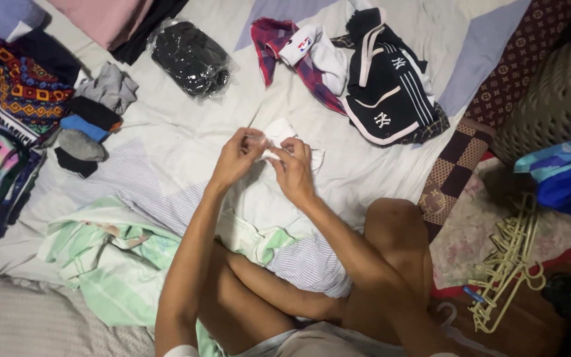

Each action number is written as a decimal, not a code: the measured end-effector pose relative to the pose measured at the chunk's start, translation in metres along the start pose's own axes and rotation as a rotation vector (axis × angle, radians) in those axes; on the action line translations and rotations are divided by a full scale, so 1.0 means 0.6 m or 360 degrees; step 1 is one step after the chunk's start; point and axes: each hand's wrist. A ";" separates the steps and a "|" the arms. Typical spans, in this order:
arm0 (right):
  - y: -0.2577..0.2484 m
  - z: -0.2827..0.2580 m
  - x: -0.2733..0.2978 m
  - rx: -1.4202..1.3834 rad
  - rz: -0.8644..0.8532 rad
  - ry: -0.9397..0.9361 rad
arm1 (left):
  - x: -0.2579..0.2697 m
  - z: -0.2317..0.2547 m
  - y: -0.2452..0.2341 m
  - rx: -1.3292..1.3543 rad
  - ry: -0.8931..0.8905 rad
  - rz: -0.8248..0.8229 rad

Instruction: Fold various pieces of laundry, including underwear and socks, and organize them with hangers while sitting on a bed.

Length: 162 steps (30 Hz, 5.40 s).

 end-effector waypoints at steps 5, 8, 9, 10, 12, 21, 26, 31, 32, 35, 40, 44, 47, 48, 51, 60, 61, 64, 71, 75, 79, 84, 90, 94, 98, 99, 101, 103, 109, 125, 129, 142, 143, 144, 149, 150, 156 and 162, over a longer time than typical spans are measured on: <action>0.010 0.049 -0.021 -0.0555 0.0102 0.0253 | 0.019 -0.014 -0.006 -0.0035 0.0400 -0.0087; 0.011 0.061 -0.028 -0.1206 0.0126 0.0536 | 0.028 0.011 0.000 -0.0073 0.0211 0.0061; 0.010 0.060 -0.031 -0.1202 0.0131 0.0535 | 0.023 0.008 0.003 -0.0072 0.0215 0.0057; 0.008 0.059 -0.034 -0.1253 0.0172 0.0591 | 0.018 0.004 0.007 -0.0008 0.0181 0.0041; 0.010 0.061 -0.037 -0.1307 0.0209 0.0649 | 0.016 0.015 0.012 0.0054 0.0142 0.0029; -0.010 0.082 -0.018 -0.0835 0.0426 0.0891 | -0.023 0.027 0.042 -0.0325 0.0325 0.0085; -0.097 -0.034 -0.025 0.0556 0.0045 0.0351 | -0.053 0.003 0.050 -0.0374 0.0548 0.0238; -0.070 0.037 0.027 0.0521 -0.0285 0.0441 | -0.077 0.013 0.029 -0.0376 0.0257 -0.0116; -0.057 0.062 0.039 0.0470 -0.0302 0.0458 | -0.074 0.025 0.023 -0.0488 0.0069 -0.0260; -0.083 0.069 0.036 0.0133 -0.0240 0.0643 | -0.065 0.030 0.021 -0.0519 -0.0062 -0.0324; -0.115 0.075 0.007 -0.0687 0.0037 0.1112 | -0.040 -0.002 0.044 -0.0334 0.0209 -0.0171; -0.092 0.060 0.010 -0.0654 0.0299 0.0814 | -0.011 -0.019 0.087 -0.0339 0.0168 0.0157; -0.083 0.001 0.009 -0.0521 0.0158 0.0382 | 0.008 -0.009 0.112 -0.0280 0.0048 0.0267; -0.085 0.002 0.015 -0.0516 0.0166 0.0381 | 0.012 -0.014 0.117 -0.0279 0.0055 0.0261; -0.084 0.016 0.026 -0.0542 -0.0021 0.0310 | 0.025 -0.024 0.118 -0.0059 -0.0042 0.0272; -0.088 0.090 0.011 -0.0814 -0.0208 0.0594 | 0.045 -0.066 0.123 0.0936 0.0010 -0.0182; -0.082 0.106 0.008 -0.0918 -0.0145 0.0645 | 0.052 -0.060 0.123 0.0959 0.0000 -0.0145; -0.054 0.133 0.012 -0.0924 -0.0068 0.0630 | 0.063 -0.075 0.125 0.0891 0.0048 -0.0073; -0.070 0.029 0.008 -0.0349 -0.0034 0.0284 | 0.084 -0.046 0.137 0.0745 -0.0008 0.0103; -0.081 0.025 0.000 -0.0398 -0.0140 0.0372 | 0.065 -0.097 0.146 0.0980 0.0016 0.0061; -0.087 0.052 -0.010 -0.0696 -0.0376 0.0685 | 0.068 -0.101 0.152 0.1029 0.0062 0.0113; -0.109 0.036 -0.031 -0.0264 -0.0555 0.0528 | 0.070 -0.112 0.157 0.1106 0.0162 0.0011; -0.142 -0.029 -0.037 -0.0093 -0.0676 0.0195 | 0.082 -0.092 0.159 0.1217 0.0255 -0.0116; -0.149 -0.022 -0.013 -0.0347 -0.0816 0.0476 | 0.111 -0.054 0.136 0.1207 0.0117 -0.0330; -0.154 -0.014 0.008 -0.1246 -0.0765 0.0624 | 0.088 -0.077 0.137 0.2285 -0.0366 -0.0790; -0.159 -0.022 0.012 -0.1239 -0.0790 0.0613 | 0.098 -0.054 0.124 0.2299 -0.0345 -0.0774; -0.168 -0.038 0.024 -0.1620 -0.0630 0.0775 | 0.120 -0.009 0.098 0.2283 -0.0350 -0.1112; -0.172 -0.040 0.040 -0.1719 -0.0617 0.0805 | 0.125 -0.029 0.106 0.2065 -0.0107 -0.1153; -0.200 -0.048 0.071 -0.1329 -0.0631 0.0531 | 0.163 -0.021 0.116 0.1249 0.0351 -0.0772; -0.196 -0.085 0.137 -0.1014 0.0260 0.0600 | 0.287 0.148 0.105 -0.0066 0.0971 0.0142; -0.234 -0.145 0.116 -0.0852 0.0304 0.0464 | 0.288 0.176 0.123 0.0041 0.0458 -0.0118; -0.222 -0.067 0.149 -0.0603 0.0437 0.0094 | 0.260 0.128 0.229 0.0268 0.0594 0.0630; -0.226 -0.062 0.159 -0.0783 0.0420 0.0169 | 0.272 0.122 0.237 0.0482 0.0613 0.0474; -0.234 -0.067 0.163 -0.0782 0.0403 0.0186 | 0.283 0.135 0.233 0.0488 0.0591 0.0480; -0.241 -0.065 0.157 -0.1155 0.0245 0.0353 | 0.283 0.152 0.222 0.0311 0.0746 0.0451; -0.239 -0.069 0.164 -0.1160 0.0245 0.0355 | 0.286 0.153 0.220 0.0306 0.0744 0.0452; -0.265 -0.158 0.139 -0.0314 0.0019 -0.0086 | 0.290 0.174 0.197 0.0551 0.0289 0.0671; -0.257 -0.132 0.125 -0.0158 -0.0362 -0.0297 | 0.278 0.131 0.150 0.0242 -0.0110 0.0306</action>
Point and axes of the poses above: each hand's wrist, its own x-axis away from the middle knuckle, its own y-axis out of the palm, z = x × y, and after that the axes turned 6 degrees about -y, right-handed
